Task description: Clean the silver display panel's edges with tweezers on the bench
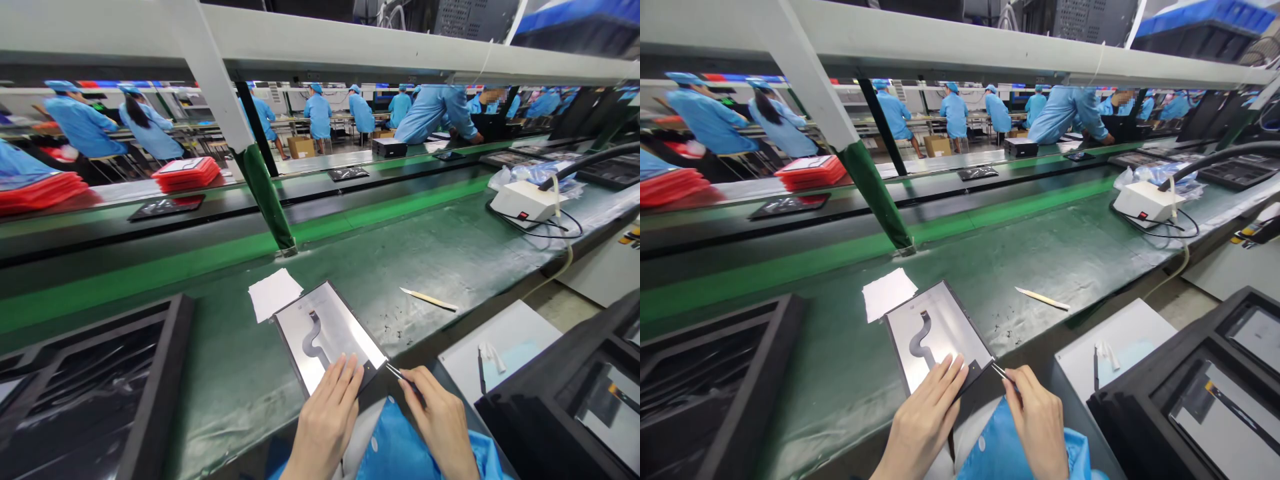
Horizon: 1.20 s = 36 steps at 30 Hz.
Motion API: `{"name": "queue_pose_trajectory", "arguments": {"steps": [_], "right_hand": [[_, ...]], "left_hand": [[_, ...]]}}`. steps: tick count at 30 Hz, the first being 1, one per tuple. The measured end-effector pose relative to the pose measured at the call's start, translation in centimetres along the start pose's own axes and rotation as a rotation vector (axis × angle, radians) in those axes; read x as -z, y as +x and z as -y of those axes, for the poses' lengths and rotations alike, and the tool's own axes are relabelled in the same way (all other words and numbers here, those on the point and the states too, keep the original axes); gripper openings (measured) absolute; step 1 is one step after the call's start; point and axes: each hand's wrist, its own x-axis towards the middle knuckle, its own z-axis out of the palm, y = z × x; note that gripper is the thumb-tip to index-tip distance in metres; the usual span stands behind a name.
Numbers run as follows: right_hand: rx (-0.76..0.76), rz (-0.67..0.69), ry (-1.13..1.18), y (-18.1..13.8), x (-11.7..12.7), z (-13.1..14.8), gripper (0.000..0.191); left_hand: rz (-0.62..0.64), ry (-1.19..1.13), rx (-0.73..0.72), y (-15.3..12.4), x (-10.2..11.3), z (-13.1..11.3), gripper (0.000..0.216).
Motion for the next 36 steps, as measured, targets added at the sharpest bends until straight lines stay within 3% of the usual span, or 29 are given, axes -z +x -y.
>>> {"name": "queue_pose_trajectory", "arguments": {"steps": [19,24,27,33,36], "right_hand": [[0.094,0.013,-0.178,0.6,0.4,0.8,0.04],[0.064,0.018,-0.102,0.7,0.5,0.7,0.038],[-0.047,0.097,0.061,1.2,0.8,0.3,0.037],[-0.596,0.392,0.611,2.5,0.7,-1.1,0.035],[-0.743,0.466,0.847,3.0,0.5,-1.6,0.037]], "left_hand": [[0.017,0.058,-0.004,-0.3,-0.3,-0.3,0.043],[-0.002,0.02,0.028,-0.3,-0.4,-0.4,0.047],[-0.002,0.012,0.03,-0.2,-0.3,-0.4,0.047],[0.009,0.057,0.011,0.0,-0.1,-0.4,0.042],[-0.001,0.062,0.017,0.1,-0.2,-0.5,0.042]]}}
